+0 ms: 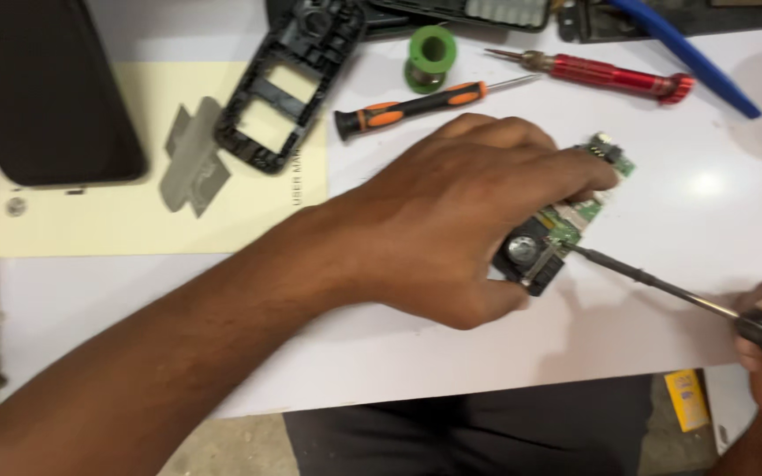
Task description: The person holds a small green circuit board on a white workbench and uses a soldering iron to solder its connectors, steadying the board with the other hand. They reposition and turn the board repeatedly to solder different points, with a disassembled phone housing and screwdrivers nearby.
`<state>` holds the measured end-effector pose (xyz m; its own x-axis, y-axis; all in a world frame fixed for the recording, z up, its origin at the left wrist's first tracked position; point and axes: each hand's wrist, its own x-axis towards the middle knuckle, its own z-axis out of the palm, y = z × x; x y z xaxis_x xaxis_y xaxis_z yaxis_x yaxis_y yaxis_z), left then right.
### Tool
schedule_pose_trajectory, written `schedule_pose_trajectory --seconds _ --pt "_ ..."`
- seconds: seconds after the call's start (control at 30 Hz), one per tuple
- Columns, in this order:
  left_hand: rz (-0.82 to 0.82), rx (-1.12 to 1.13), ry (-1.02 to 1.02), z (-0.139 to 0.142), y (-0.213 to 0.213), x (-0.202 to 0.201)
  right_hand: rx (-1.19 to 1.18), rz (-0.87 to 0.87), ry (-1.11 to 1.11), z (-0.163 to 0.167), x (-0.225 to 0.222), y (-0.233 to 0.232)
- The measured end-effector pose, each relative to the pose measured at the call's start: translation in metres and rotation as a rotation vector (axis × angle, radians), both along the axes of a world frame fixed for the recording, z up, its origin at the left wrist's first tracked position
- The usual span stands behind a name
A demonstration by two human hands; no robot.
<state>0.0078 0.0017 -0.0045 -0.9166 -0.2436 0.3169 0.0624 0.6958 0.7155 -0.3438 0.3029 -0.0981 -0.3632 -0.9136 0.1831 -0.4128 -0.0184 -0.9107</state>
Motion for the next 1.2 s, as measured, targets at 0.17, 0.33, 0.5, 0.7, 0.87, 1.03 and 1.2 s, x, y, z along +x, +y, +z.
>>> schedule_pose_trajectory --seconds 0.17,0.33,0.5,0.7,0.87,1.03,1.2 --pt "-0.002 0.034 -0.042 0.004 0.0 0.0 -0.021 0.018 -0.047 0.014 0.012 -0.01" --pt "-0.016 0.062 -0.033 0.007 -0.001 0.001 -0.038 0.014 -0.112 0.035 0.034 -0.021" --pt "-0.006 0.066 -0.025 0.005 -0.002 -0.001 0.01 -0.042 -0.005 0.047 0.043 -0.024" --pt "-0.003 0.065 0.006 0.006 -0.002 -0.001 -0.01 0.042 -0.045 0.062 0.052 -0.04" --pt "-0.001 0.069 -0.019 0.008 -0.002 -0.002 0.065 0.134 -0.032 0.079 0.053 -0.049" --pt "-0.008 0.067 -0.029 0.008 -0.001 -0.002 -0.066 0.051 -0.1 0.067 0.061 -0.045" --pt "-0.006 0.065 -0.027 0.007 -0.002 -0.001 -0.05 0.057 -0.083 0.067 0.057 -0.046"
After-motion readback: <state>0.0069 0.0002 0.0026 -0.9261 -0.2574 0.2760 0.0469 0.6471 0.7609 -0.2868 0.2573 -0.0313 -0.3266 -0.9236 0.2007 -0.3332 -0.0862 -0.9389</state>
